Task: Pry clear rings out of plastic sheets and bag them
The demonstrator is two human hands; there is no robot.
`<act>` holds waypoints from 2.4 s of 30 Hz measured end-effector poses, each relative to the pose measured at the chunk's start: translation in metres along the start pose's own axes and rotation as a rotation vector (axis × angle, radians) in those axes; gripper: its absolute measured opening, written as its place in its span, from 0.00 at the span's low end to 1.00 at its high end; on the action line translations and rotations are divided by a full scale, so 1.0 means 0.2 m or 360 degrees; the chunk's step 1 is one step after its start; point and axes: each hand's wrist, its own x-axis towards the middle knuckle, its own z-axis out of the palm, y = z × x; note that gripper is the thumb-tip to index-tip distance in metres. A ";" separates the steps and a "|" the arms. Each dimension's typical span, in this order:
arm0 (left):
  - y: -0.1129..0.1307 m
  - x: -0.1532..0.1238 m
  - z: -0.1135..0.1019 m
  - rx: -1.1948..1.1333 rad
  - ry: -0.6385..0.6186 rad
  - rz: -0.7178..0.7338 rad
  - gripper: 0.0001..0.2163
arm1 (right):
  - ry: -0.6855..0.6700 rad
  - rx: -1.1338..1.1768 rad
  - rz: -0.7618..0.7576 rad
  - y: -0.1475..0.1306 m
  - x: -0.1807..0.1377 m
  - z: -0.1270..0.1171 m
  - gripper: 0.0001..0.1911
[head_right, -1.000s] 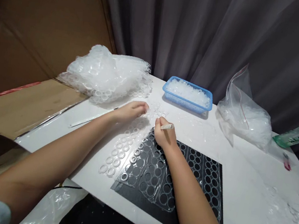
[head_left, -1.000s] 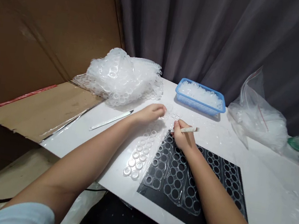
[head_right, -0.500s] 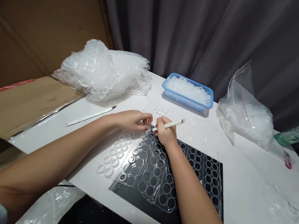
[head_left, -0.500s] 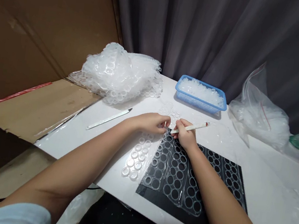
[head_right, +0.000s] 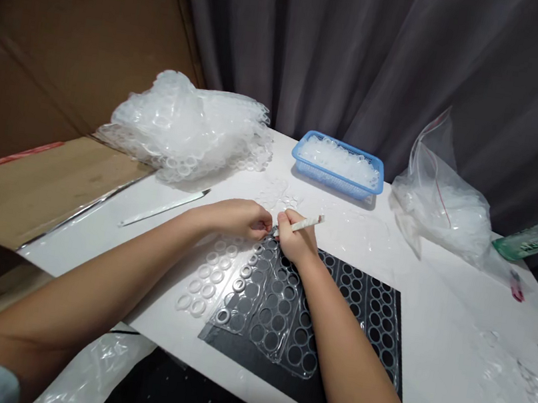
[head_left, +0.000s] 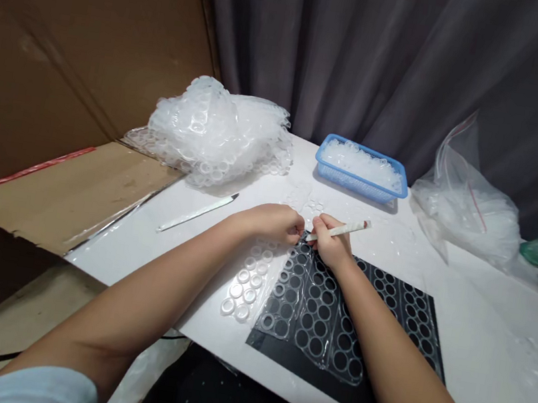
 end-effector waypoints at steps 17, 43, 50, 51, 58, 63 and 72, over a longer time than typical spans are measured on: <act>-0.15 0.00 -0.02 -0.0808 0.0273 -0.0106 0.08 | -0.0038 -0.0189 -0.0077 -0.04 -0.01 -0.01 0.17; 0.09 -0.02 0.00 0.0169 0.0057 -0.0172 0.07 | -0.0432 -0.0304 -0.0172 -0.12 -0.02 -0.05 0.16; 0.10 0.01 0.02 0.0230 -0.0009 -0.0223 0.09 | -0.0605 -0.0108 0.0122 -0.10 0.01 -0.08 0.15; 0.07 0.01 0.01 0.0166 -0.0045 -0.0189 0.09 | -0.0607 -0.0109 0.0140 -0.10 0.01 -0.08 0.15; -0.17 -0.10 -0.14 -0.0653 0.0218 -0.0137 0.07 | -0.0672 -0.0245 0.0063 -0.18 -0.01 -0.11 0.17; -0.17 -0.13 -0.15 -0.0883 0.0213 -0.0090 0.04 | -0.0263 -0.0158 -0.0134 -0.45 -0.05 -0.29 0.16; -0.05 -0.12 -0.12 -0.0638 -0.0096 0.0100 0.15 | 0.0023 0.0054 0.0199 -0.26 -0.20 -0.16 0.11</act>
